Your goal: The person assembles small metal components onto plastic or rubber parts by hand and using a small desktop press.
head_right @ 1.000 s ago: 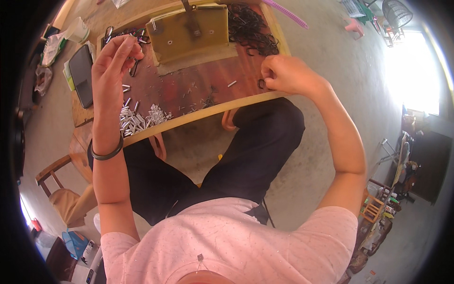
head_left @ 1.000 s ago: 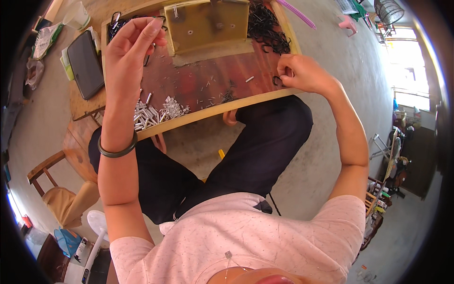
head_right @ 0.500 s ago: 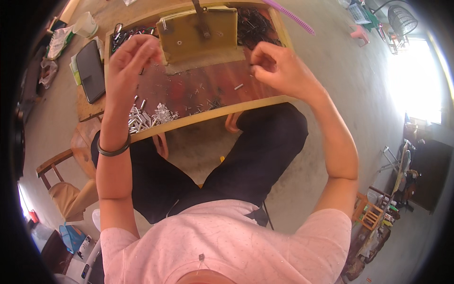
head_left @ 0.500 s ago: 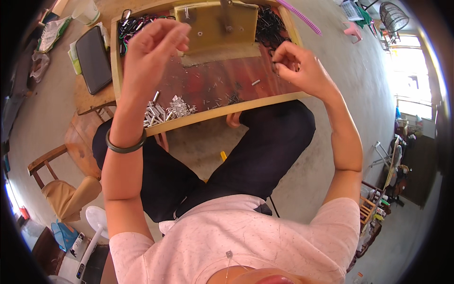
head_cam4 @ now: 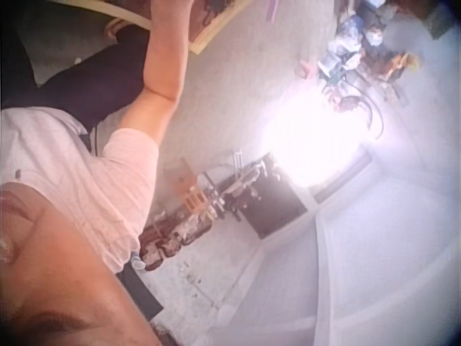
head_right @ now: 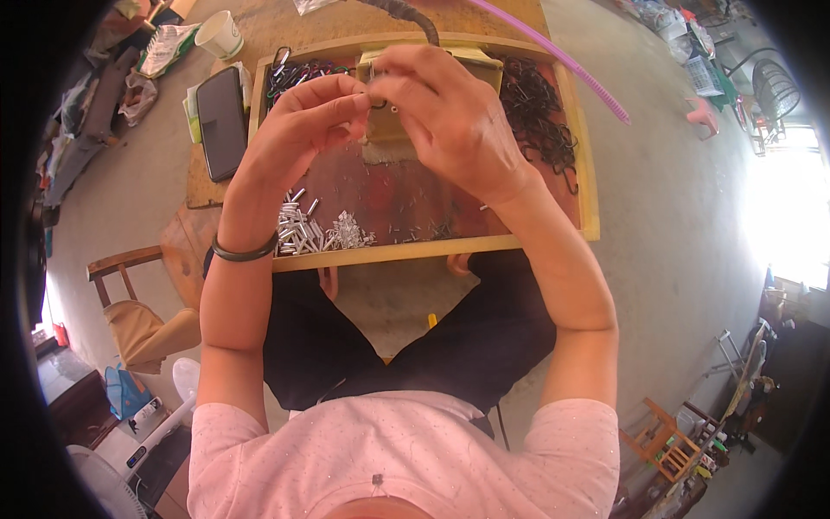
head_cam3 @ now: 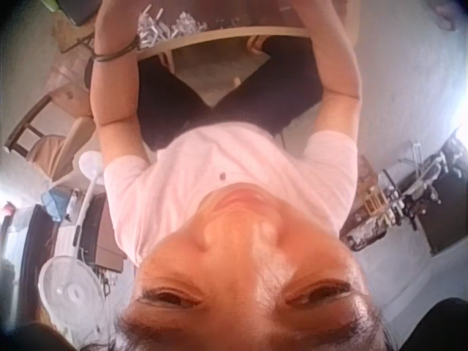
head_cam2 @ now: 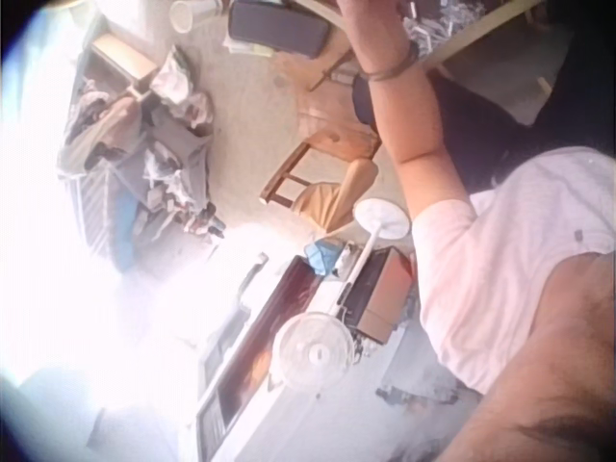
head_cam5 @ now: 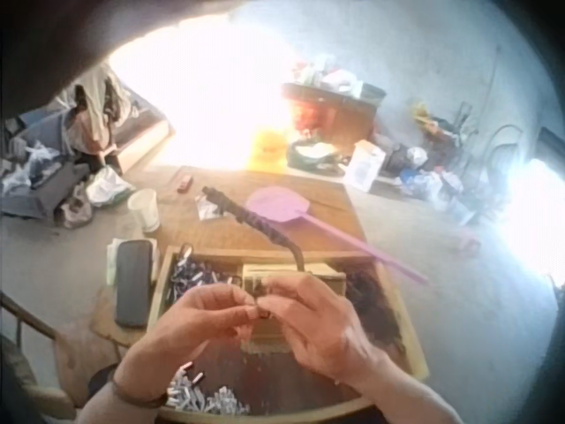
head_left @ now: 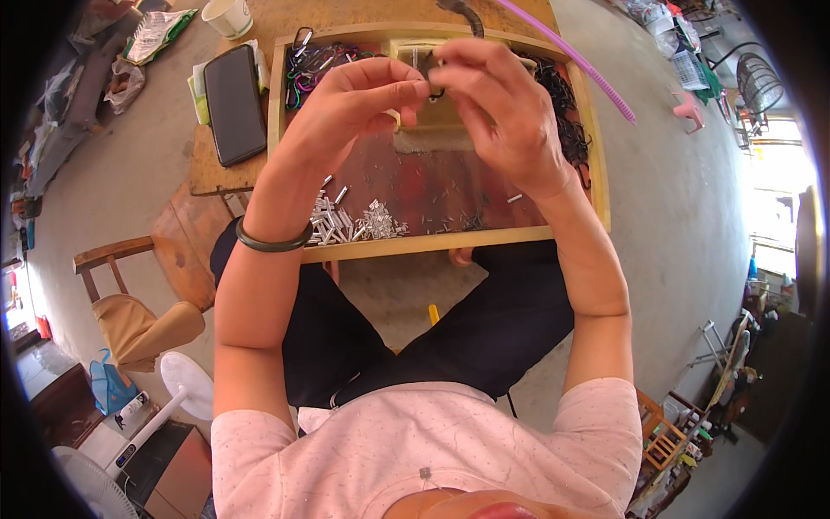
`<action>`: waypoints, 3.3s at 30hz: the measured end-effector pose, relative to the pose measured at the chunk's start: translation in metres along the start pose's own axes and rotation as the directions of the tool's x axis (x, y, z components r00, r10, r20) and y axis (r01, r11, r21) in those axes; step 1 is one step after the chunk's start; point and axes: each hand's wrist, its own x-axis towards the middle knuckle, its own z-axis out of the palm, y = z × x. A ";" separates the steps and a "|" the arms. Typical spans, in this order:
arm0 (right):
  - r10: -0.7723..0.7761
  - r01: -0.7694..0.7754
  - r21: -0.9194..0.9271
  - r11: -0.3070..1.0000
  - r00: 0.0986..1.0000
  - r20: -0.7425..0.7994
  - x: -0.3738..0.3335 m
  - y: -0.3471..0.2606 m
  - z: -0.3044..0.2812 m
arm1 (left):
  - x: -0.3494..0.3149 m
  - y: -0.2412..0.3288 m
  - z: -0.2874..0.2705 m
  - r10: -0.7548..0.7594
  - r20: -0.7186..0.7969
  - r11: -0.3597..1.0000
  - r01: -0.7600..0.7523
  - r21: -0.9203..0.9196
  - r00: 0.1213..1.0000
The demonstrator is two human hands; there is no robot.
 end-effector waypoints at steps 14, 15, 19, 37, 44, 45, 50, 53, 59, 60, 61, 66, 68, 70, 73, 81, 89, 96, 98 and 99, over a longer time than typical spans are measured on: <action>0.046 -0.040 -0.119 0.992 0.998 0.043 0.010 0.020 0.009 | 0.010 -0.007 0.003 0.160 -0.216 0.973 -0.116 0.199 0.963; 0.014 -0.020 -0.182 0.983 0.999 -0.032 0.012 0.018 0.009 | 0.012 -0.007 0.002 0.157 -0.217 0.974 -0.114 0.198 0.963; 0.101 -0.088 -0.286 0.954 0.995 0.028 0.015 0.016 0.007 | 0.027 -0.009 -0.007 0.292 -0.386 0.940 -0.189 0.283 0.875; 0.204 -0.185 -0.232 0.955 0.977 0.063 0.009 0.033 0.027 | 0.046 -0.036 -0.008 0.404 -0.332 0.856 -0.225 0.465 0.852; 0.221 -0.201 -0.219 0.955 0.973 0.068 0.007 0.031 0.027 | 0.036 -0.023 -0.008 0.230 -0.316 0.853 -0.034 0.521 0.920; 0.214 -0.194 -0.220 0.956 0.974 0.070 0.007 0.031 0.026 | 0.035 -0.023 -0.008 0.242 -0.306 0.832 -0.034 0.554 0.921; 0.201 -0.181 -0.244 0.953 0.978 0.060 0.003 0.034 0.027 | 0.033 -0.019 -0.009 0.225 -0.248 0.724 0.008 0.689 0.942; 0.189 -0.163 -0.289 0.943 0.980 0.066 0.001 0.034 0.027 | 0.033 -0.016 -0.008 0.176 -0.271 0.727 0.061 0.684 0.946; 0.225 -0.215 -0.189 0.958 0.974 0.037 0.001 0.030 0.026 | 0.035 -0.022 -0.014 0.174 -0.288 0.727 0.075 0.683 0.942; 0.222 -0.212 -0.195 0.958 0.975 0.030 0.000 0.031 0.027 | 0.036 -0.027 -0.014 0.252 -0.278 0.677 0.036 0.735 0.927; 0.217 -0.208 -0.202 0.957 0.976 0.022 -0.001 0.032 0.028 | 0.036 -0.028 -0.013 0.331 -0.261 0.621 -0.001 0.784 0.907; 0.228 -0.223 -0.088 0.971 0.973 0.043 0.009 0.033 0.015 | 0.034 -0.026 -0.009 0.264 -0.319 0.618 0.094 0.781 0.910; 0.360 -0.363 0.110 0.925 0.932 0.040 0.015 0.032 0.012 | 0.033 -0.027 -0.008 0.252 -0.332 0.606 0.119 0.787 0.909; 0.384 -0.384 0.110 0.917 0.923 0.027 0.021 0.038 0.016 | 0.035 -0.030 -0.008 0.319 -0.272 0.522 0.071 0.850 0.908; 0.323 -0.332 0.110 0.937 0.942 0.094 0.027 0.040 0.024 | 0.035 -0.032 -0.007 0.331 -0.329 0.547 0.105 0.831 0.884; 0.356 -0.393 0.153 0.907 0.908 0.219 0.033 0.028 0.026 | 0.006 0.006 0.035 0.680 0.042 -0.041 -0.018 0.999 0.732; 0.212 -0.234 0.147 0.961 0.966 0.149 0.028 0.039 0.035 | 0.018 -0.002 0.009 0.794 0.167 -0.182 -0.033 0.983 0.585; 0.235 -0.267 0.154 0.951 0.952 0.197 0.032 0.026 0.025 | 0.020 -0.003 0.005 0.777 0.167 -0.220 0.013 0.975 0.608; 0.244 -0.279 0.163 0.946 0.948 0.203 0.031 0.036 0.029 | 0.025 -0.005 0.004 0.803 0.157 -0.218 0.038 0.975 0.574; 0.252 -0.290 0.174 0.941 0.945 0.211 0.030 0.040 0.030 | 0.027 -0.005 0.004 0.803 0.159 -0.219 0.036 0.975 0.574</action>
